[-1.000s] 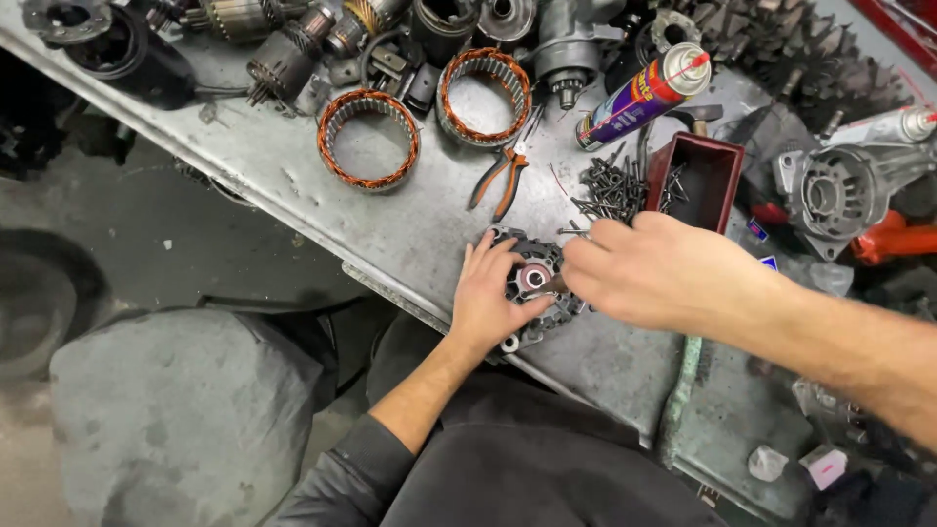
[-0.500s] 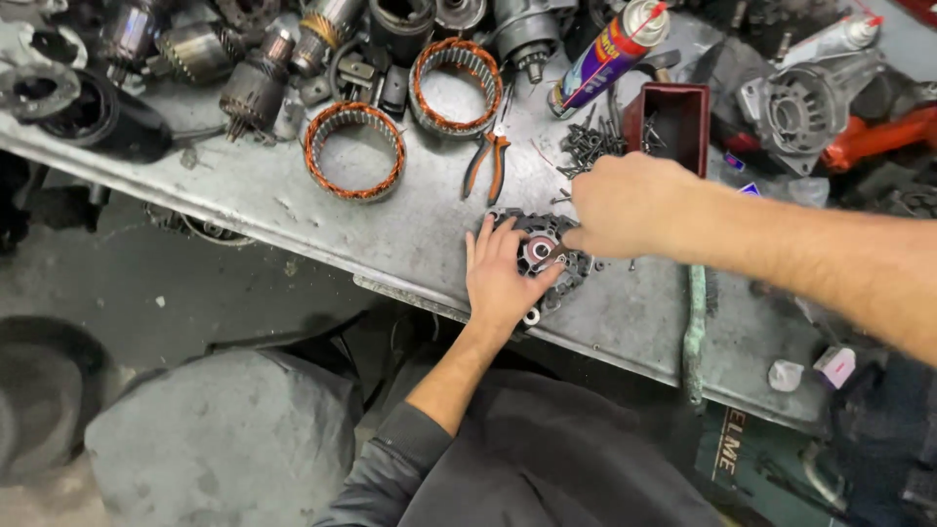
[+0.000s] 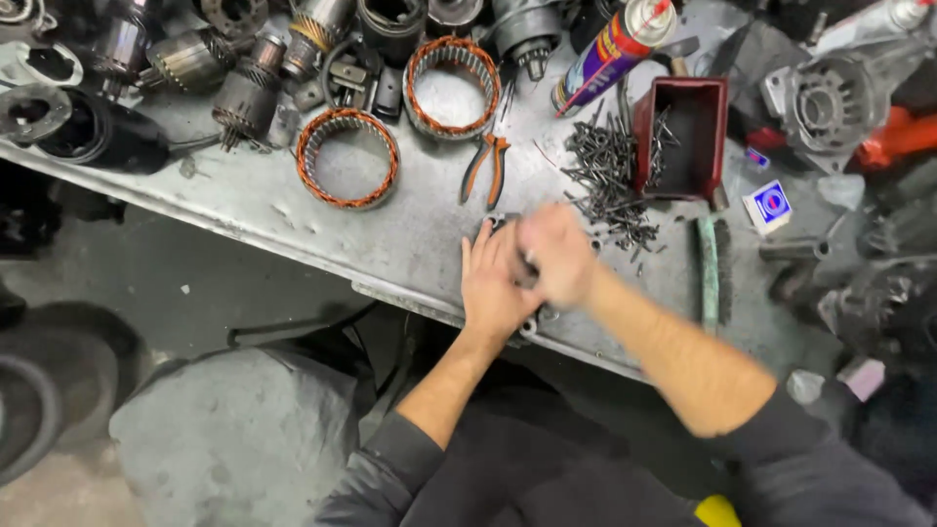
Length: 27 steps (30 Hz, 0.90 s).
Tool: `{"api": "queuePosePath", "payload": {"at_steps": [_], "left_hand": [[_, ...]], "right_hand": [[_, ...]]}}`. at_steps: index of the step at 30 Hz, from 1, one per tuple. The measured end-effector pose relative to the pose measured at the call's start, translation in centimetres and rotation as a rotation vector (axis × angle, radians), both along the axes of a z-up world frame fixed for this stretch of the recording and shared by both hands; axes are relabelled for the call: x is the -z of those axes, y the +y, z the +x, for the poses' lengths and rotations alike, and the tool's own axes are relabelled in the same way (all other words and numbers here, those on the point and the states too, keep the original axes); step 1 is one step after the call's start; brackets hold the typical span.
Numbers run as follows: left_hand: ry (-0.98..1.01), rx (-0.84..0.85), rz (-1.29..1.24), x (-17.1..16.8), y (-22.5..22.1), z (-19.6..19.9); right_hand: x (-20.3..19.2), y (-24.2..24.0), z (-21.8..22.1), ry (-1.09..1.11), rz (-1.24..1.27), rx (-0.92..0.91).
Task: The person sits at a workbench covered with alternator parts and picks screws from a red box, threading them by hand into an alternator housing. They then use a cordless drill to drive the screws and finish tightening them with a hand tool.
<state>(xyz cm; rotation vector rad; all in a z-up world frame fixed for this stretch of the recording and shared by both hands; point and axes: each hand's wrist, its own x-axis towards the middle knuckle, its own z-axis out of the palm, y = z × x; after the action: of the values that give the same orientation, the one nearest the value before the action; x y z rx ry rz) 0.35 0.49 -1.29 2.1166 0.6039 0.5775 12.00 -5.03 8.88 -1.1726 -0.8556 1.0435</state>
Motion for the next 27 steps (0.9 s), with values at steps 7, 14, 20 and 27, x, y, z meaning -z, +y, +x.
{"api": "queuePosePath", "payload": {"at_steps": [7,14,20,27], "left_hand": [[0.006,-0.035,-0.009,1.0,-0.6,-0.3],[0.044,-0.004,0.051,-0.9,0.1,0.1],[0.087,0.09,0.051,-1.1,0.3,-0.6],[0.097,0.205,0.068,1.2,1.1,-0.1]], "right_hand": [[-0.3,0.8,-2.0,-0.291,0.095,0.386],[-3.0,1.6,4.8,0.059,0.064,-0.059],[-1.9,0.0,1.6,0.112,0.036,-0.22],[-2.4,1.0,-3.0,-0.221,-0.052,0.509]]}}
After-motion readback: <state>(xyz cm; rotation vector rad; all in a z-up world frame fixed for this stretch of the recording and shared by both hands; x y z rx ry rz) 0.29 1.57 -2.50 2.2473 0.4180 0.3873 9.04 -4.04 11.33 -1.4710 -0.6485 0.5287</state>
